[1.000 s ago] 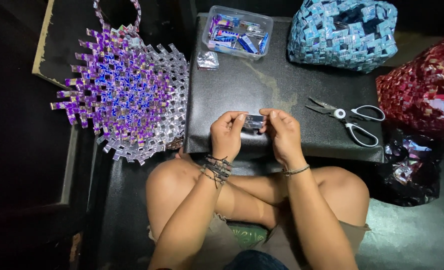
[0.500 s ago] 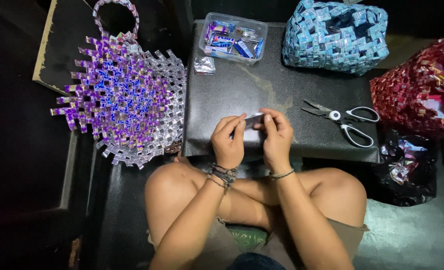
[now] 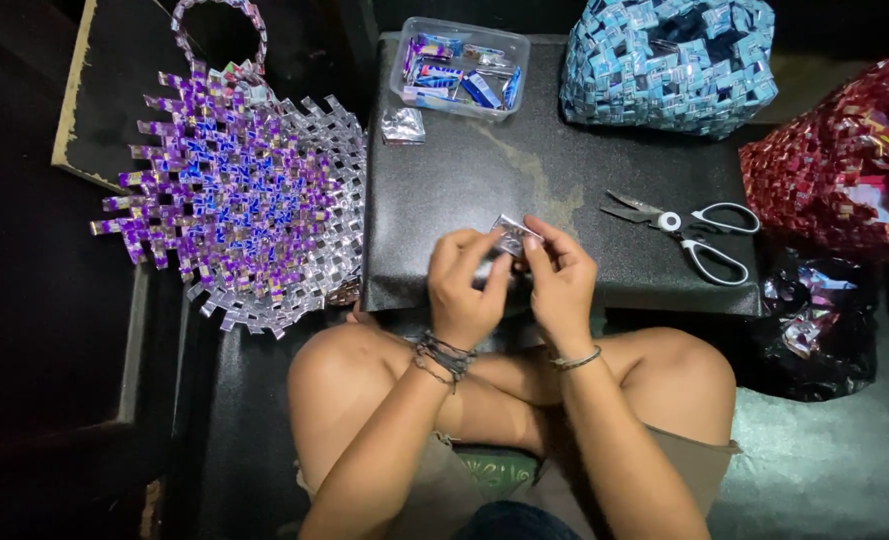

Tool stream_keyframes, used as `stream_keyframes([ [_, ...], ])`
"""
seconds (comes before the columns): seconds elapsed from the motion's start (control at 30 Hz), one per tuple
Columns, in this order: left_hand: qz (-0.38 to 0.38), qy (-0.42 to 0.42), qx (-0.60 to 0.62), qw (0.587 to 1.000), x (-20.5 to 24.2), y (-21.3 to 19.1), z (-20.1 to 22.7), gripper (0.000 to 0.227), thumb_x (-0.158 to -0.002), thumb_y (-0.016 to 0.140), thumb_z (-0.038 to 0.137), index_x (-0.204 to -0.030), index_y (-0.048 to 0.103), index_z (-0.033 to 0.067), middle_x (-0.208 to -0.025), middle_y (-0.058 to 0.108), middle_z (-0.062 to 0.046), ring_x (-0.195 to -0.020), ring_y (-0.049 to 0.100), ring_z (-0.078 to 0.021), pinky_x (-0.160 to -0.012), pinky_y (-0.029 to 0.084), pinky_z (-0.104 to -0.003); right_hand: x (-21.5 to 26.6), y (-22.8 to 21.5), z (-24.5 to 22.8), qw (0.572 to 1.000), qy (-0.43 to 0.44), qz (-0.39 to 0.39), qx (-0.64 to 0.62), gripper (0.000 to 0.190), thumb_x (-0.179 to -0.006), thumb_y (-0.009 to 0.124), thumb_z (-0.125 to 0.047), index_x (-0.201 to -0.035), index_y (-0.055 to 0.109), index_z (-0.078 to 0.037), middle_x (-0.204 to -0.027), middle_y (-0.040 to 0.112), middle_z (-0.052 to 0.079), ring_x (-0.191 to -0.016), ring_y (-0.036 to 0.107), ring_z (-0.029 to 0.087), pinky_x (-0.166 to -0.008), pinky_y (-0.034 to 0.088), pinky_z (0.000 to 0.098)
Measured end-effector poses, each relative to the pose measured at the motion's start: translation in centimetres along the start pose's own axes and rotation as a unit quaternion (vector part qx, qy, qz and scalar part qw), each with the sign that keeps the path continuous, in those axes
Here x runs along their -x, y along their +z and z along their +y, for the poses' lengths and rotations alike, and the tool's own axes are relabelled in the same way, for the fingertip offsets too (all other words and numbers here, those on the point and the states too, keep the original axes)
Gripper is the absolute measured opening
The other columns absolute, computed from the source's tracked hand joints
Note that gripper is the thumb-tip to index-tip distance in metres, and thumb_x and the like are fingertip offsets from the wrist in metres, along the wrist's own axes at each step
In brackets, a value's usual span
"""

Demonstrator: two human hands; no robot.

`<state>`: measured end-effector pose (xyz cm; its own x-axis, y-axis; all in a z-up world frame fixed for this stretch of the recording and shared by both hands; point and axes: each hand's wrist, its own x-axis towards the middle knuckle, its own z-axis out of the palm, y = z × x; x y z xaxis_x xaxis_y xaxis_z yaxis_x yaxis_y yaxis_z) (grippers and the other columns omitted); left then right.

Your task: The person folds small silver candy wrappers by hand while sitting on the floor next to woven bags made from the same material.

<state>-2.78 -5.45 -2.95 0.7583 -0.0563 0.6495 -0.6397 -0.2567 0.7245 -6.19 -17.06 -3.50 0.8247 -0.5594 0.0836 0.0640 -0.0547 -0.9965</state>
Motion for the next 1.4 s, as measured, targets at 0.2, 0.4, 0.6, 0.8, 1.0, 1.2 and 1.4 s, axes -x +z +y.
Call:
stream_keyframes([
  [0.2, -0.083, -0.22, 0.152, 0.96, -0.8, -0.8, -2.1, 0.035, -0.083, 0.084, 0.01, -0.114, 0.073, -0.001, -0.089, 0.069, -0.012, -0.08, 0.07, -0.0187, -0.069, 0.056, -0.025, -0.4, -0.9, -1.3, 0.997, 0.027, -0.07, 0.012, 0.032, -0.092, 0.074, -0.001, -0.123, 0.074, -0.004, -0.092, 0.075, 0.006, -0.077, 0.064, 0.005, -0.073, 0.056, 0.0225],
  [0.4, -0.065, -0.294, 0.205, 0.931, 0.3, -0.2, -3.0, 0.016, -0.086, 0.082, 0.008, -0.099, 0.077, 0.0, -0.076, 0.069, -0.006, -0.069, 0.066, -0.0065, -0.057, 0.054, -0.02, -0.8, -1.0, 0.9, 0.994, 0.084, -0.073, -0.012, 0.03, -0.09, 0.078, -0.005, -0.119, 0.074, -0.003, -0.083, 0.075, 0.007, -0.068, 0.066, 0.004, -0.064, 0.056, 0.019],
  [0.6, -0.043, -0.318, 0.231, 0.918, 0.0, -0.3, -2.1, 0.007, -0.089, 0.078, 0.006, -0.094, 0.077, 0.0018, -0.075, 0.073, -0.008, -0.067, 0.065, -0.0061, -0.059, 0.055, -0.021, -0.9, -0.2, 0.1, 0.99, 0.124, -0.064, -0.031, 0.018, -0.088, 0.082, -0.01, -0.102, 0.076, -0.001, -0.075, 0.067, 0.003, -0.065, 0.061, 0.004, -0.059, 0.053, 0.018],
  [0.8, 0.046, -0.346, 0.284, 0.893, 0.2, 0.7, -1.8, 0.006, -0.093, 0.071, 0.006, -0.09, 0.072, 0.0018, -0.077, 0.064, -0.001, -0.077, 0.055, -0.003, -0.068, 0.049, -0.021, -1.4, 0.5, 0.9, 0.988, 0.12, -0.053, -0.083, 0.016, -0.087, 0.08, -0.007, -0.1, 0.074, 0.001, -0.077, 0.067, 0.006, -0.067, 0.062, 0.009, -0.063, 0.052, 0.0208],
  [1.0, 0.055, -0.352, 0.303, 0.884, 0.2, 0.6, -2.2, 0.009, -0.096, 0.069, 0.009, -0.089, 0.071, 0.0022, -0.079, 0.061, -0.003, -0.08, 0.051, -0.005, -0.072, 0.047, -0.022, -1.2, 0.8, 0.2, 0.992, 0.1, -0.052, -0.062, 0.016, -0.087, 0.082, -0.008, -0.098, 0.075, 0.001, -0.074, 0.065, 0.004, -0.068, 0.061, 0.008, -0.065, 0.051, 0.0202],
  [1.2, 0.009, -0.291, 0.247, 0.924, -0.5, -0.5, -2.2, 0.015, -0.101, 0.065, 0.014, -0.096, 0.073, 0.0017, -0.089, 0.068, -0.01, -0.093, 0.059, -0.0112, -0.086, 0.051, -0.031, -1.5, -0.8, -0.2, 0.997, 0.056, -0.061, 0.01, 0.014, -0.087, 0.084, -0.008, -0.098, 0.077, -0.002, -0.064, 0.063, 0.004, -0.064, 0.06, 0.006, -0.059, 0.05, 0.0195],
  [1.4, -0.051, -0.444, 0.299, 0.843, -1.0, -0.3, -5.2, 0.044, -0.102, 0.066, 0.031, -0.12, 0.064, -0.0095, -0.097, 0.07, -0.021, -0.086, 0.07, -0.0207, -0.074, 0.064, -0.031, -1.8, -1.5, -0.2, 0.994, -0.056, -0.051, 0.075, 0.013, -0.087, 0.085, -0.004, -0.099, 0.079, -0.002, -0.075, 0.072, 0.009, -0.074, 0.065, 0.01, -0.066, 0.055, 0.0274],
])
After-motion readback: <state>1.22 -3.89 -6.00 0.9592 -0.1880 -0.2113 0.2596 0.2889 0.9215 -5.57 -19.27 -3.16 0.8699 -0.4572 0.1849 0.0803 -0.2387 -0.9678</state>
